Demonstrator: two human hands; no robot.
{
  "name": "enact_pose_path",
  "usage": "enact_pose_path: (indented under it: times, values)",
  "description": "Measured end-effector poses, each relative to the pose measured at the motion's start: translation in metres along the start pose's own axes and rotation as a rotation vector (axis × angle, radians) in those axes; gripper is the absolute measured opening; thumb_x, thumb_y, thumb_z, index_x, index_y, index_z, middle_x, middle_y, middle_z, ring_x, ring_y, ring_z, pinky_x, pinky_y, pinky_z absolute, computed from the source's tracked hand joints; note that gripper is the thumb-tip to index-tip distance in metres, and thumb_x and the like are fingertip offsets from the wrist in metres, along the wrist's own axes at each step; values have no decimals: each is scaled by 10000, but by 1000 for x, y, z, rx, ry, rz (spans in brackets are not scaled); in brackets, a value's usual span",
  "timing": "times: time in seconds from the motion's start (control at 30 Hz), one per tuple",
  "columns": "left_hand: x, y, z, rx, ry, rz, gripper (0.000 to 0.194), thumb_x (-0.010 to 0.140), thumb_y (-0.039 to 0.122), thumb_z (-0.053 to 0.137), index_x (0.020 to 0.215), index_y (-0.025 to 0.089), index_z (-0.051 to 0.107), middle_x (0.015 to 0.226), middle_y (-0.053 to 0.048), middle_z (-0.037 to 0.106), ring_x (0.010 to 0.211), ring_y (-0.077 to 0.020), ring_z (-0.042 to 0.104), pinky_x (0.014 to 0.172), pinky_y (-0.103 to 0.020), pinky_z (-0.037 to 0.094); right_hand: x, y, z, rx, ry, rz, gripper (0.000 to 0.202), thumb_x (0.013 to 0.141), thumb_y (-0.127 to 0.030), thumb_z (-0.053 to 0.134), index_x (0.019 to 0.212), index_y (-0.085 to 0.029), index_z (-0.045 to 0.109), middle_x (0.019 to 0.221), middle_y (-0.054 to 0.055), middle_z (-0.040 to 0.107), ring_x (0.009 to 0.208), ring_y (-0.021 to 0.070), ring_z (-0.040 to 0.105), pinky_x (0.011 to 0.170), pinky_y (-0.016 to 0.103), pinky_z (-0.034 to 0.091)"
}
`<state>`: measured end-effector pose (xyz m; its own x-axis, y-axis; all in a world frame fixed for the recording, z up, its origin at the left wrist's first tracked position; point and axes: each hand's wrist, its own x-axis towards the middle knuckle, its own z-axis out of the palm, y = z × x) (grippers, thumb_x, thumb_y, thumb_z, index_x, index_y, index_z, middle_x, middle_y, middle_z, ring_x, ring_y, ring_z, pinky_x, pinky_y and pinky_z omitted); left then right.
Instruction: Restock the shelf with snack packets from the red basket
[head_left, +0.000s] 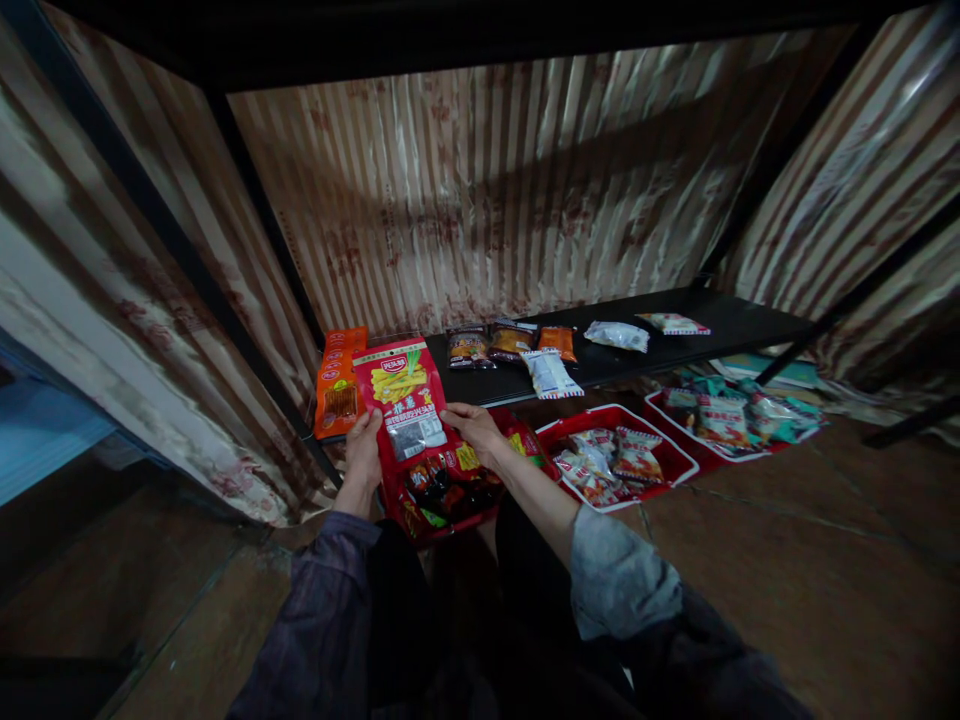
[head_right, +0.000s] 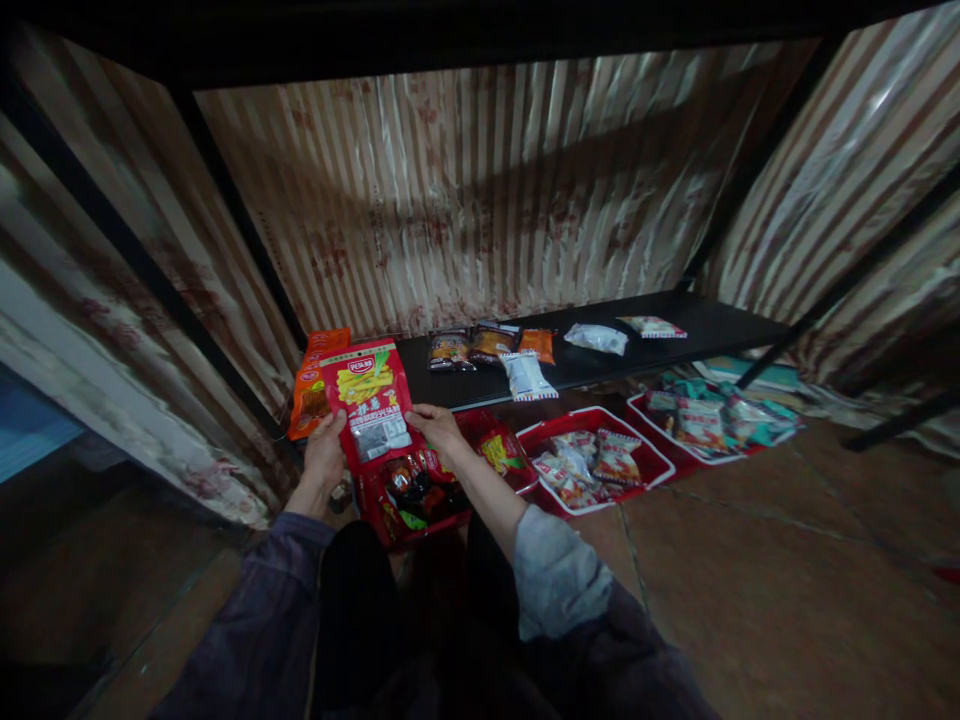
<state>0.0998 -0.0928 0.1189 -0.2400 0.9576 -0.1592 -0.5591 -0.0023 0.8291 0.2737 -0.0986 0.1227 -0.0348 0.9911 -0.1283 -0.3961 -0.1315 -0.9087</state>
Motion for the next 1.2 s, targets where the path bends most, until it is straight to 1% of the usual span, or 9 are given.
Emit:
enact_pose_path:
  times: [0.13,0.33,0.47,0.6,0.73,0.87,1.0,1.1,1.2]
  values:
    - [3,-5,1,-13,3,18,296,598,351,771,795,167,650,736,-21,699,634,-143,638,738,-329,503,4,3,-1,-35,23,-50,229,513,-354,796,645,-193,700,614,-3,699,511,122,591,545,248,471]
    - [0,-5,6,-49,-11,-5,297,596,328,773,807,163,646,735,-19,704,644,-146,644,748,-337,510,10,7,-2,-9,98,-113,244,499,-376,782,636,-194,697,583,-26,681,503,110,572,537,240,453]
    - [-6,-4,5,0,-79,-60,299,576,286,787,808,150,657,790,-36,715,690,-148,652,759,-314,510,16,7,-4,39,159,-123,246,482,-378,778,625,-198,691,552,-38,666,481,109,559,526,242,457]
    - [-6,-11,2,34,-147,-119,332,595,271,781,877,147,659,829,-51,718,714,-159,661,796,-328,506,20,6,-8,58,182,-129,254,493,-380,777,650,-201,689,585,-29,681,507,121,579,544,249,469]
    - [0,-17,3,-4,-75,-91,261,676,252,732,899,145,648,811,-47,712,696,-145,663,823,-336,504,14,5,-11,18,103,-114,289,549,-393,759,748,-191,702,657,-15,701,577,127,610,593,248,487]
    - [7,-19,5,-26,-6,-70,188,740,198,668,916,138,640,821,-51,712,692,-136,660,815,-332,517,3,2,-16,-66,16,-70,295,579,-351,753,807,-169,706,740,2,710,641,114,616,610,225,483]
    - [7,-20,6,-24,18,-68,174,765,174,636,935,139,641,840,-52,715,702,-132,659,823,-328,521,2,3,-19,-87,49,-53,229,579,-308,741,746,-159,695,710,-5,693,626,102,593,590,217,476]
    - [3,-22,7,-33,49,-78,160,785,180,615,939,146,636,854,-49,714,698,-123,655,815,-318,525,9,9,-20,-96,93,-62,183,596,-307,719,697,-160,677,637,-21,662,571,95,566,561,222,473]
    - [0,-23,9,-41,71,-96,161,804,183,592,957,152,628,863,-43,709,704,-118,649,811,-312,523,16,18,-21,-112,144,-66,164,619,-312,698,679,-165,657,643,-17,656,569,107,569,569,246,489]
